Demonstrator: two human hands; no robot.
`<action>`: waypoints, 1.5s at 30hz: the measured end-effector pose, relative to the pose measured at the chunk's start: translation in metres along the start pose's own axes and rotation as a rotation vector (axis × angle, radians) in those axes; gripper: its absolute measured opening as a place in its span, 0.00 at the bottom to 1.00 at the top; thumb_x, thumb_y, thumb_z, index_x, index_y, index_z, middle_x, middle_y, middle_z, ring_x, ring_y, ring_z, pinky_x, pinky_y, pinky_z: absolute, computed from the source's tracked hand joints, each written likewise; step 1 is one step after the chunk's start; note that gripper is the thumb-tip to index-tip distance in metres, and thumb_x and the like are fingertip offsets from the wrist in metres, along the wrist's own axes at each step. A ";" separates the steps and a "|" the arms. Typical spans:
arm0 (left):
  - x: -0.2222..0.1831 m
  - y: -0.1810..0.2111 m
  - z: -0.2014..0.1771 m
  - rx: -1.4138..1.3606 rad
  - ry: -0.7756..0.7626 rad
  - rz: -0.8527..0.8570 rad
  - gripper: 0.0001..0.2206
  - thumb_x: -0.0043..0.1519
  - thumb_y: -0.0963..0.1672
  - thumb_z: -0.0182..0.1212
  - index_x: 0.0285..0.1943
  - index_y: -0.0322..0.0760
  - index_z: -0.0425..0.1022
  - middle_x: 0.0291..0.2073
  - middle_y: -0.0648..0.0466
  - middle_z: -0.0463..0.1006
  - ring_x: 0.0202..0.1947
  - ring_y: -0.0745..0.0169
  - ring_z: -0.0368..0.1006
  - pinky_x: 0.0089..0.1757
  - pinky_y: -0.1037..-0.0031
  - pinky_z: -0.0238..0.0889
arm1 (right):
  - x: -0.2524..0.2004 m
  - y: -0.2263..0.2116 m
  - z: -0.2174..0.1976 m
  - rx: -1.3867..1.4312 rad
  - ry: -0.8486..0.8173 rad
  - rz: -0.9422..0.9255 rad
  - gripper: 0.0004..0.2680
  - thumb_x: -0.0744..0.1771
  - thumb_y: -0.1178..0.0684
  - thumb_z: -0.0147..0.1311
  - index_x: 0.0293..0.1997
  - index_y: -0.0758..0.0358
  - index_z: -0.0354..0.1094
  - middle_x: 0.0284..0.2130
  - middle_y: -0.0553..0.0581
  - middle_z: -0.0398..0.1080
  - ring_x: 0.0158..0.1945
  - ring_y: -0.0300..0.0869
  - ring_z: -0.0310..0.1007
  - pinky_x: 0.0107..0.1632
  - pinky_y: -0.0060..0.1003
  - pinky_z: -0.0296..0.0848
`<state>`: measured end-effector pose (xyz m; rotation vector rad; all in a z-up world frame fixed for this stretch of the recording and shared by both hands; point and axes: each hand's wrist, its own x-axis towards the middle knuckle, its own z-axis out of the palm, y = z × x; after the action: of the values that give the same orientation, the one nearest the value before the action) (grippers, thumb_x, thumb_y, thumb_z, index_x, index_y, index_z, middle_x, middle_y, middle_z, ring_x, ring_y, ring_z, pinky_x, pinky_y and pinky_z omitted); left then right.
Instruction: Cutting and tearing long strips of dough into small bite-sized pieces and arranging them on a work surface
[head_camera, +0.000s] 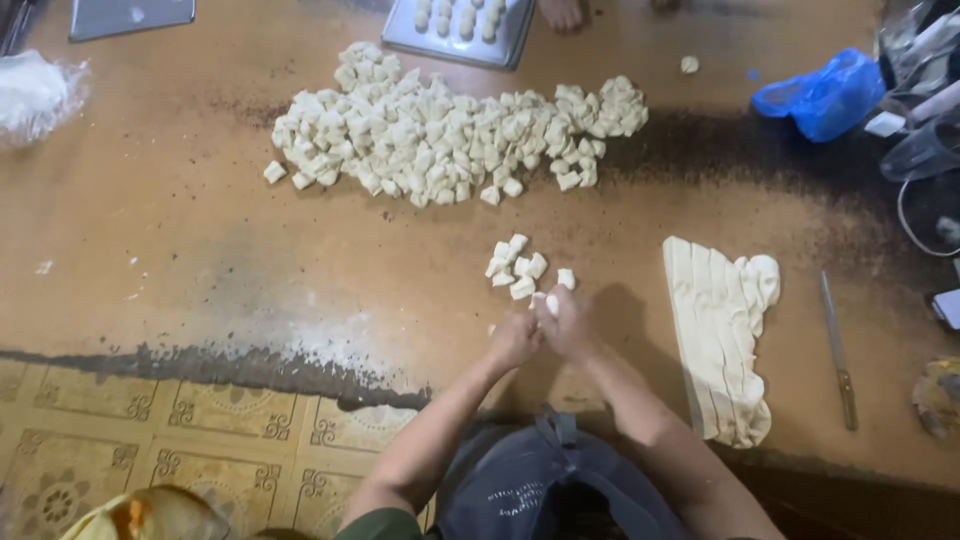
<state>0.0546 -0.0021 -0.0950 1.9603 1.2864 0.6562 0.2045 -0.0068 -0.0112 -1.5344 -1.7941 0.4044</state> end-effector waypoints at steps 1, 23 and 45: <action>-0.017 0.035 -0.031 0.004 -0.003 -0.008 0.07 0.55 0.46 0.66 0.26 0.43 0.77 0.21 0.51 0.78 0.28 0.51 0.79 0.34 0.62 0.71 | 0.000 0.001 -0.004 0.007 -0.005 0.003 0.11 0.67 0.37 0.54 0.31 0.49 0.67 0.17 0.53 0.68 0.23 0.45 0.73 0.25 0.34 0.67; -0.008 -0.009 -0.022 -0.065 -0.023 0.364 0.06 0.61 0.47 0.61 0.31 0.49 0.79 0.27 0.54 0.79 0.31 0.52 0.77 0.38 0.65 0.70 | 0.013 0.036 -0.007 -0.102 -0.208 0.373 0.15 0.66 0.34 0.56 0.41 0.55 0.65 0.30 0.65 0.74 0.34 0.57 0.79 0.25 0.47 0.76; -0.034 0.094 -0.089 -0.352 0.037 0.240 0.04 0.58 0.44 0.70 0.37 0.41 0.83 0.28 0.48 0.79 0.29 0.53 0.77 0.38 0.66 0.71 | 0.020 -0.031 -0.071 -0.139 -0.419 0.314 0.34 0.58 0.29 0.66 0.68 0.43 0.55 0.55 0.62 0.68 0.55 0.56 0.75 0.57 0.52 0.72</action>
<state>0.0307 -0.0341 0.0326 1.8261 0.8899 0.9690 0.2307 -0.0104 0.0643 -1.9499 -1.9217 0.8177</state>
